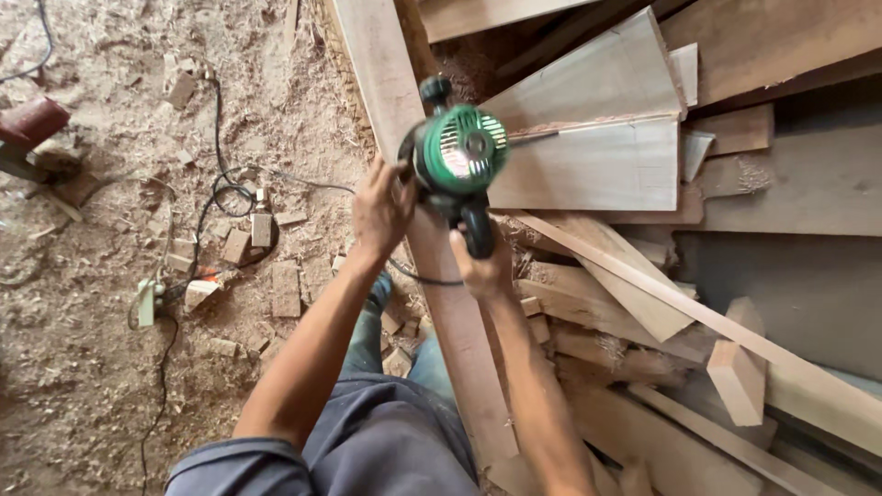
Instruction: The person uses a handheld electric router to shape a long wooden plank. They guide the tool along the length of the wood, creating a groove or profile, and then reposition the plank to work on different sections.
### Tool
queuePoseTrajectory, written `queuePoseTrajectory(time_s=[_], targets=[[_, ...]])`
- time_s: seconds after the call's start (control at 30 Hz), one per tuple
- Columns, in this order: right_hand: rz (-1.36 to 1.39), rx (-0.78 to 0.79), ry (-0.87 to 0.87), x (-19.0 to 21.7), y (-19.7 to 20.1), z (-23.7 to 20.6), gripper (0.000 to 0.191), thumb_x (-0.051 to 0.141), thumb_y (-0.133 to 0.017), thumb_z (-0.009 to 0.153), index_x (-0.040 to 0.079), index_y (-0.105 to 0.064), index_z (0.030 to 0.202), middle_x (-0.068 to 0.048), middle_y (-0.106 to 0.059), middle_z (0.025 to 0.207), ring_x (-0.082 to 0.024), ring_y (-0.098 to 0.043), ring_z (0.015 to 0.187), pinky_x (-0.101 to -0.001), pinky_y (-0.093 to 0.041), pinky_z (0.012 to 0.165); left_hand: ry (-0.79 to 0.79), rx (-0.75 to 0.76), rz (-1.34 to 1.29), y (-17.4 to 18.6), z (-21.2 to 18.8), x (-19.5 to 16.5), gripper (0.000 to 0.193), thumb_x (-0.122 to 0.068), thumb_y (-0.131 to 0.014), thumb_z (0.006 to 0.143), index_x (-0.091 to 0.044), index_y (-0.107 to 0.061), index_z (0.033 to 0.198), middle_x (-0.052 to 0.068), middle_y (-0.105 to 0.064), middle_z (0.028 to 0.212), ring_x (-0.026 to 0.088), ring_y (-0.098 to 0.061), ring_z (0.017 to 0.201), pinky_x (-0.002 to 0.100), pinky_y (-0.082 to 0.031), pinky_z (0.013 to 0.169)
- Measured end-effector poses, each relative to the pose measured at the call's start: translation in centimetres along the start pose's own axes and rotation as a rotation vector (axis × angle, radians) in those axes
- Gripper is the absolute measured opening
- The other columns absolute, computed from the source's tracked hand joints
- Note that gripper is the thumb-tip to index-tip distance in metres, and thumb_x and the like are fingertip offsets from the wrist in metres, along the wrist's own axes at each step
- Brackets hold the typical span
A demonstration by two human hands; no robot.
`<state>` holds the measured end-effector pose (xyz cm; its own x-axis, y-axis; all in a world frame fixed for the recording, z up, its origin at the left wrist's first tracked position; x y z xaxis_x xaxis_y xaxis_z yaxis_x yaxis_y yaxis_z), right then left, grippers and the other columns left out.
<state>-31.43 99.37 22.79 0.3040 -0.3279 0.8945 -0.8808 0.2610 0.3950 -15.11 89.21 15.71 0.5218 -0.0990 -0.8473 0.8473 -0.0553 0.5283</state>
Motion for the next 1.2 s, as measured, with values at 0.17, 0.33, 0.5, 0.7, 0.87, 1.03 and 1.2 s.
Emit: queuePoseTrajectory(time_s=[0.17,0.33,0.5,0.7,0.87,1.03,1.2], targets=[[-0.01,0.097,0.052,-0.9,3.0,-6.1,0.031,0.012,-0.071,0.092,0.002,-0.064,0.12,-0.003,-0.071,0.097,-0.012,-0.068,0.084,-0.028,-0.056,0.074,0.142,0.069,-0.015,1.2,-6.3,-2.9,0.026,-0.022,-0.081,0.09,-0.006,-0.072,0.11,0.033,-0.058,0.141,0.032,-0.074,0.079,0.039,-0.061,0.064],[0.049,0.067,-0.111,-3.3,4.4,-10.4,0.026,0.008,-0.073,0.09,0.002,-0.064,0.114,-0.001,-0.065,0.078,-0.008,-0.06,0.063,-0.0248,-0.049,0.058,-0.014,-0.091,-0.061,1.6,-10.5,-4.7,0.032,-0.016,-0.082,0.087,-0.005,-0.07,0.114,0.037,-0.057,0.137,0.047,-0.071,0.104,0.042,-0.061,0.084],[0.072,0.027,-0.108,-4.8,5.4,-13.3,0.022,0.008,-0.073,0.089,0.004,-0.063,0.109,0.001,-0.063,0.073,-0.007,-0.06,0.059,-0.0237,-0.049,0.056,-0.037,-0.065,-0.1,0.7,-13.1,-4.7,0.032,-0.015,-0.082,0.087,-0.006,-0.069,0.115,0.038,-0.055,0.14,0.048,-0.069,0.108,0.045,-0.059,0.09],[0.084,-0.002,-0.196,-5.7,7.8,-17.5,0.019,0.008,-0.073,0.089,0.003,-0.064,0.105,0.0,-0.063,0.068,-0.007,-0.059,0.056,-0.0242,-0.047,0.051,-0.098,-0.076,-0.063,0.0,-17.6,-6.2,0.031,-0.02,-0.084,0.086,-0.008,-0.07,0.112,0.041,-0.051,0.14,0.052,-0.065,0.111,0.048,-0.057,0.091],[0.157,0.01,-0.195,-7.0,9.6,-21.6,0.023,0.005,-0.071,0.088,0.003,-0.063,0.109,0.002,-0.06,0.07,-0.007,-0.056,0.056,-0.024,-0.045,0.05,-0.101,-0.06,-0.063,-0.2,-22.1,-7.3,0.032,-0.021,-0.083,0.088,-0.01,-0.071,0.115,0.042,-0.051,0.138,0.052,-0.065,0.111,0.047,-0.058,0.089],[0.202,0.006,-0.203,-7.7,11.1,-25.5,0.022,0.004,-0.071,0.088,0.002,-0.063,0.108,0.001,-0.061,0.07,-0.007,-0.056,0.056,-0.0238,-0.045,0.05,-0.094,0.007,-0.098,-0.1,-25.4,-7.8,0.031,-0.021,-0.081,0.086,-0.01,-0.071,0.114,0.043,-0.051,0.139,0.046,-0.07,0.096,0.047,-0.059,0.083],[0.274,-0.027,-0.215,-8.3,10.8,-26.1,0.02,0.004,-0.07,0.089,0.002,-0.062,0.107,0.0,-0.06,0.07,-0.007,-0.053,0.053,-0.0237,-0.042,0.047,-0.114,-0.011,-0.114,-0.1,-26.1,-7.4,0.029,-0.022,-0.08,0.087,-0.011,-0.071,0.113,0.042,-0.052,0.139,0.043,-0.073,0.09,0.044,-0.061,0.075]])
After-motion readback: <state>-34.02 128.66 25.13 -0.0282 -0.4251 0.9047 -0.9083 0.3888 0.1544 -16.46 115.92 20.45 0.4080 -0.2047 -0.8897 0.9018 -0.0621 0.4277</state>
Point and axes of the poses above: each hand's wrist, its own z-axis towards the middle knuckle, its own y-axis out of the back of the hand, x = y × z, the point moved 1 cm from there along z, towards the middle knuckle
